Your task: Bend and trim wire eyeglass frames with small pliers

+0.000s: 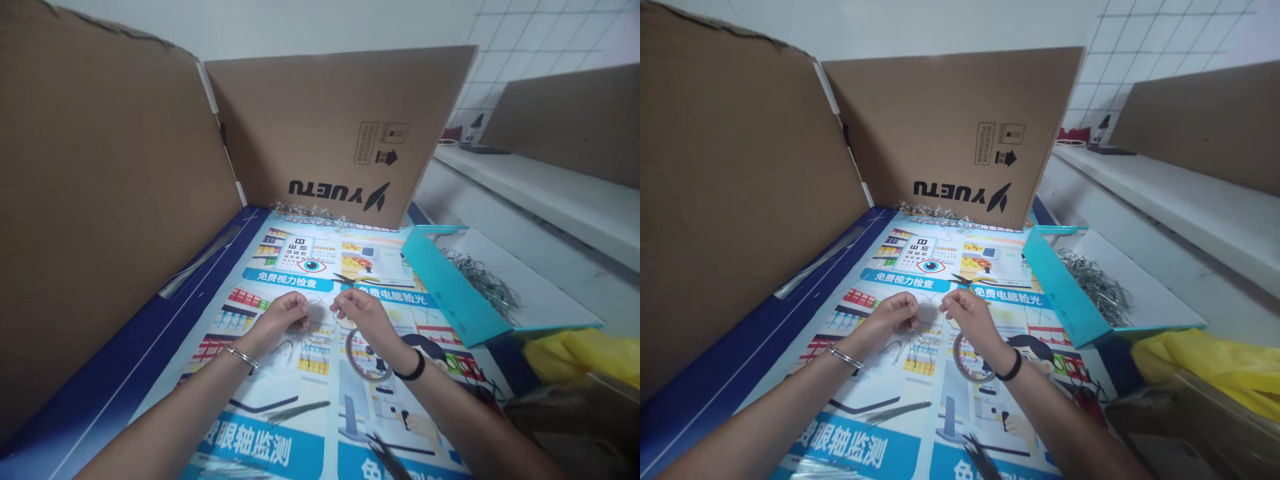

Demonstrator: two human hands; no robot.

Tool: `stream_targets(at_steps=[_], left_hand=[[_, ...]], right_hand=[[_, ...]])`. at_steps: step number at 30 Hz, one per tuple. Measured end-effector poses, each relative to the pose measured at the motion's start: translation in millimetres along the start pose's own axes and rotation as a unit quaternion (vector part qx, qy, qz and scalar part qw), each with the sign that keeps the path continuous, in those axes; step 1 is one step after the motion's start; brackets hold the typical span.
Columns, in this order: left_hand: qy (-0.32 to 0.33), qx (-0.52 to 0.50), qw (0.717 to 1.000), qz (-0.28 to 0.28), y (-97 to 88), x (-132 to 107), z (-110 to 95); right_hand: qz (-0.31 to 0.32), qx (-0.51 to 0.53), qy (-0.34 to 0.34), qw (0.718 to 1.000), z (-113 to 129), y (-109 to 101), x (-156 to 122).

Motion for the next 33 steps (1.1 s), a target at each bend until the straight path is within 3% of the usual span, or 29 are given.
stream_targets(at_steps=[11,33], left_hand=[[-0.013,-0.014,1.000,-0.008,-5.5,2,5],[-0.009,0.004,1.000,-0.010,-6.3,2,3]], right_hand=[[-0.010,-0.029,0.034,0.999,-13,-2,19],[-0.003,-0.005,0.036,0.999,-10,0,13]])
Point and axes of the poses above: each hand's wrist, its own x-axis towards the middle knuckle, its own y-axis out of the palm, z = x × y, the point moved 9 cm from there along x, towards the middle knuckle, and after that the axes turned 4 degrees about x, right-handed, at the moved point
